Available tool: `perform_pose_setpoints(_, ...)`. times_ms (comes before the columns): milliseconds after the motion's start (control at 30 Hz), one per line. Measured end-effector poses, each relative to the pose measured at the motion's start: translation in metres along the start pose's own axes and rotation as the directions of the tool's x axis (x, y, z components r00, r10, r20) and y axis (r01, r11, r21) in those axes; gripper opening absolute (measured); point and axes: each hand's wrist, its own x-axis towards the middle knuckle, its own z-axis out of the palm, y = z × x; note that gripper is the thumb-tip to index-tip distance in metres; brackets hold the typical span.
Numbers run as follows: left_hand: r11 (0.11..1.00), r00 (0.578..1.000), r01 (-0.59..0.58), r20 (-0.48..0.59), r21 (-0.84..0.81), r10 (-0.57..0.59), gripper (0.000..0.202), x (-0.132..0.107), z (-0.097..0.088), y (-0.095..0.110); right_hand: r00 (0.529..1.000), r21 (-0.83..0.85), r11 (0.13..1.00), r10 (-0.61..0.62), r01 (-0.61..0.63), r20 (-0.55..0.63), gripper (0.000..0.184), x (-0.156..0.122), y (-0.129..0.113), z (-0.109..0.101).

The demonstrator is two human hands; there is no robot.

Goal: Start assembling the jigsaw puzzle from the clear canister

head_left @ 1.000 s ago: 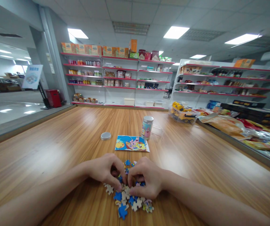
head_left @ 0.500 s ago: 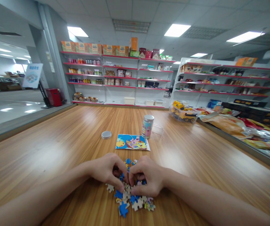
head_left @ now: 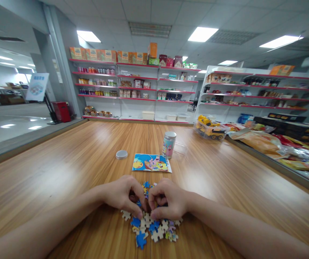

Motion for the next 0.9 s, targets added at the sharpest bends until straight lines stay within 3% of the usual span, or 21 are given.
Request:
perform_pose_setpoints(100, 0.996, 0.999, 0.045, -0.004, -0.079, -0.045, 0.035, -0.001, -0.001, 0.001, 0.995, 0.133, 0.987, 0.093, -0.089, -0.025, 0.027, 0.001, 0.0, 0.0)
perform_pose_setpoints(200, 0.971, 0.993, 0.079, -0.064, -0.227, -0.096, 0.037, -0.003, -0.005, -0.001, 0.968, 0.189, 0.973, 0.169, -0.134, -0.186, 0.029, 0.004, -0.003, 0.001)
perform_pose_setpoints(267, 0.949, 0.975, 0.059, -0.184, -0.309, -0.121, 0.037, -0.003, -0.007, -0.005, 0.909, 0.16, 0.975, 0.206, -0.157, -0.362, 0.026, 0.007, -0.002, 0.002)
perform_pose_setpoints(333, 0.941, 0.93, 0.015, -0.34, -0.339, -0.138, 0.036, -0.002, -0.009, -0.008, 0.821, 0.096, 0.973, 0.23, -0.212, -0.522, 0.021, 0.01, 0.002, 0.002)
perform_pose_setpoints(433, 0.94, 0.862, -0.015, -0.482, -0.34, -0.16, 0.035, 0.0, -0.008, -0.01, 0.72, -0.032, 0.937, 0.246, -0.349, -0.648, 0.016, 0.011, 0.01, -0.001)
perform_pose_setpoints(600, 0.944, 0.865, 0.02, -0.467, -0.33, -0.182, 0.034, 0.004, -0.006, -0.005, 0.706, -0.204, 0.839, 0.264, -0.504, -0.657, 0.012, 0.009, 0.012, -0.003)
perform_pose_setpoints(900, 0.939, 0.875, 0.037, -0.443, -0.343, -0.196, 0.035, 0.003, -0.008, -0.008, 0.686, -0.268, 0.757, 0.307, -0.596, -0.66, 0.012, 0.01, 0.005, -0.003)
